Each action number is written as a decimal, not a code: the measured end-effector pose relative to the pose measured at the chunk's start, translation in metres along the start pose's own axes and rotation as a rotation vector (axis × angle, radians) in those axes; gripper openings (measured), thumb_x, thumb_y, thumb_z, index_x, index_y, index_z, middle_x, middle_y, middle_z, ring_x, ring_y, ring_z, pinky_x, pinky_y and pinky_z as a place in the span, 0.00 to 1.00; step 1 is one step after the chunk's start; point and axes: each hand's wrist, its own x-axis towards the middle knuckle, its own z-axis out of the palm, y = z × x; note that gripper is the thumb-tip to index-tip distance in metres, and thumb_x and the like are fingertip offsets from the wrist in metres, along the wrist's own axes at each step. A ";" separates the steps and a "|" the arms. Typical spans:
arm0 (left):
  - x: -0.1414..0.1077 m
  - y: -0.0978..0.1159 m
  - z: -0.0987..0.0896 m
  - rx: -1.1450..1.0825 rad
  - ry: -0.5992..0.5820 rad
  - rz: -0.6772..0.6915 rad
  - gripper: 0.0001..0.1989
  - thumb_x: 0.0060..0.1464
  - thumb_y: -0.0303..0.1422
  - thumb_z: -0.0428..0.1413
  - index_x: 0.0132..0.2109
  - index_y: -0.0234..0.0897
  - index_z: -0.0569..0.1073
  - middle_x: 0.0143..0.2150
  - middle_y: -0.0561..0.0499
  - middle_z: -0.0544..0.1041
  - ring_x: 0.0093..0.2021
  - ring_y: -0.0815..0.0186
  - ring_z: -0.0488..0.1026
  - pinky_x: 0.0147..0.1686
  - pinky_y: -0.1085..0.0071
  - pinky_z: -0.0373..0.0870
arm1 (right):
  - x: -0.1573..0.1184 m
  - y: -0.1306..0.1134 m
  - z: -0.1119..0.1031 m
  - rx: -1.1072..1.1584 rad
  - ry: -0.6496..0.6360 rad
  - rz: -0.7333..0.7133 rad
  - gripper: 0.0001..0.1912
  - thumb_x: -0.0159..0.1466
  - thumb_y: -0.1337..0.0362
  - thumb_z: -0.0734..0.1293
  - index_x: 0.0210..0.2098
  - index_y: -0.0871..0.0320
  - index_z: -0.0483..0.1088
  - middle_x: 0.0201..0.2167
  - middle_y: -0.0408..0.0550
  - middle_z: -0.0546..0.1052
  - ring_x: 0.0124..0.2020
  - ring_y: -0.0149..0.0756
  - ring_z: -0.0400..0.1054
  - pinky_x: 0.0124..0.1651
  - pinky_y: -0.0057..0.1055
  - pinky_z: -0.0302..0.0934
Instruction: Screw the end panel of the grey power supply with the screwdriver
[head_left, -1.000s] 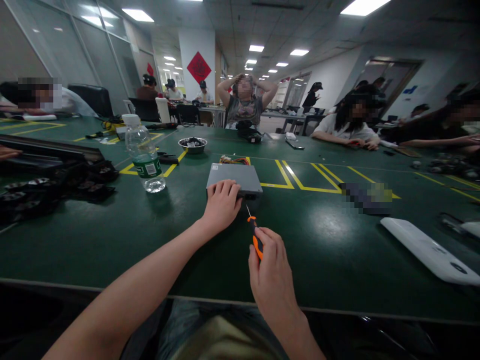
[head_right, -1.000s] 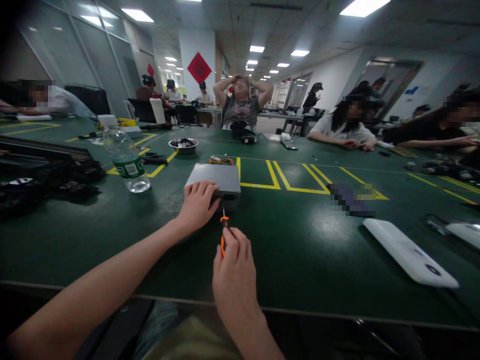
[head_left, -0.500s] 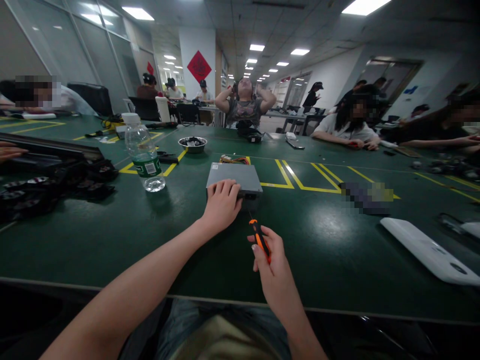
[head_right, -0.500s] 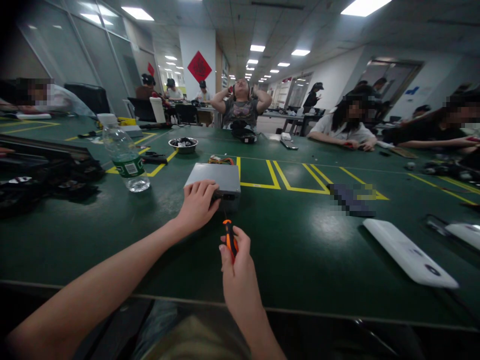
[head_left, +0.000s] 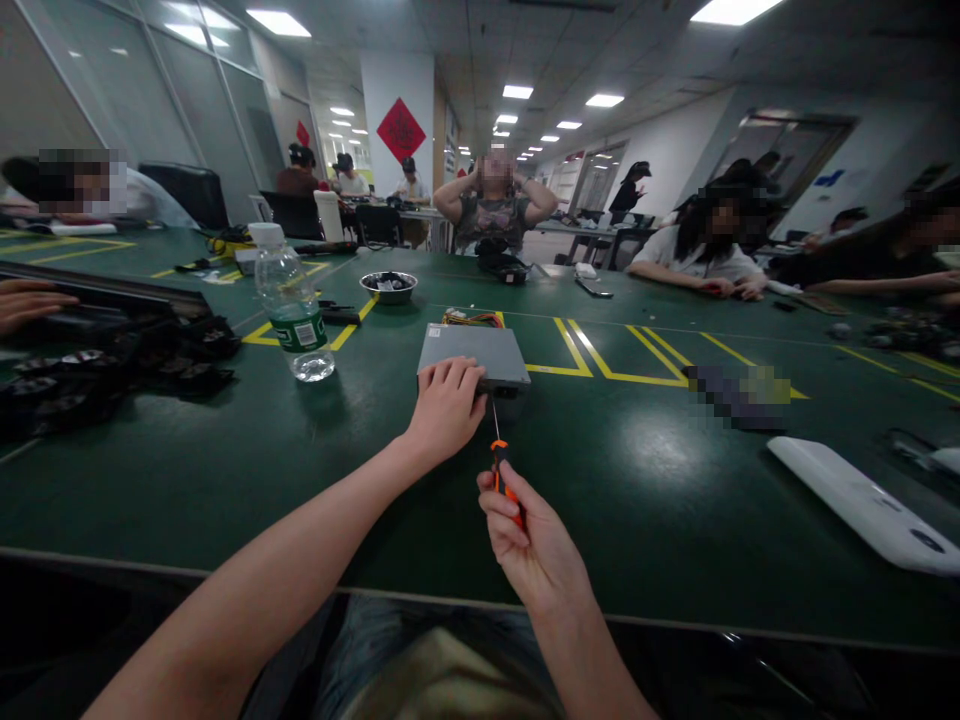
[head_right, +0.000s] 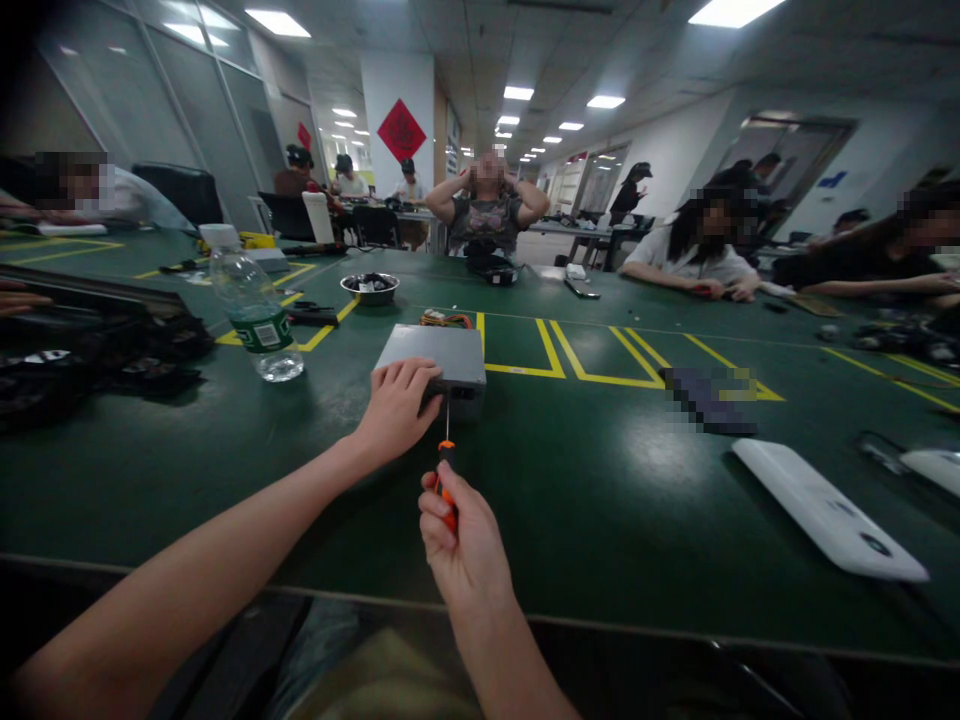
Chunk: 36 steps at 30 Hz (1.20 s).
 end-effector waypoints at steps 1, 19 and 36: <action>0.000 0.000 0.000 -0.009 0.004 -0.009 0.14 0.55 0.31 0.50 0.49 0.38 0.66 0.54 0.45 0.68 0.54 0.56 0.61 0.51 0.58 0.55 | 0.000 0.000 0.000 0.013 0.005 0.009 0.11 0.66 0.69 0.56 0.29 0.63 0.65 0.25 0.42 0.66 0.17 0.15 0.54 0.11 0.09 0.44; 0.005 0.001 0.006 0.015 0.037 -0.065 0.11 0.55 0.33 0.51 0.46 0.38 0.65 0.48 0.47 0.70 0.49 0.57 0.62 0.47 0.59 0.56 | 0.002 -0.004 0.006 0.116 0.045 0.029 0.15 0.69 0.67 0.52 0.30 0.62 0.65 0.25 0.41 0.65 0.17 0.16 0.56 0.11 0.08 0.47; 0.005 -0.001 0.007 0.045 0.028 -0.041 0.11 0.55 0.33 0.52 0.46 0.38 0.66 0.47 0.46 0.70 0.49 0.56 0.62 0.46 0.59 0.55 | 0.004 -0.003 0.005 0.165 0.049 0.053 0.16 0.70 0.65 0.49 0.36 0.64 0.64 0.23 0.39 0.63 0.16 0.16 0.54 0.12 0.10 0.48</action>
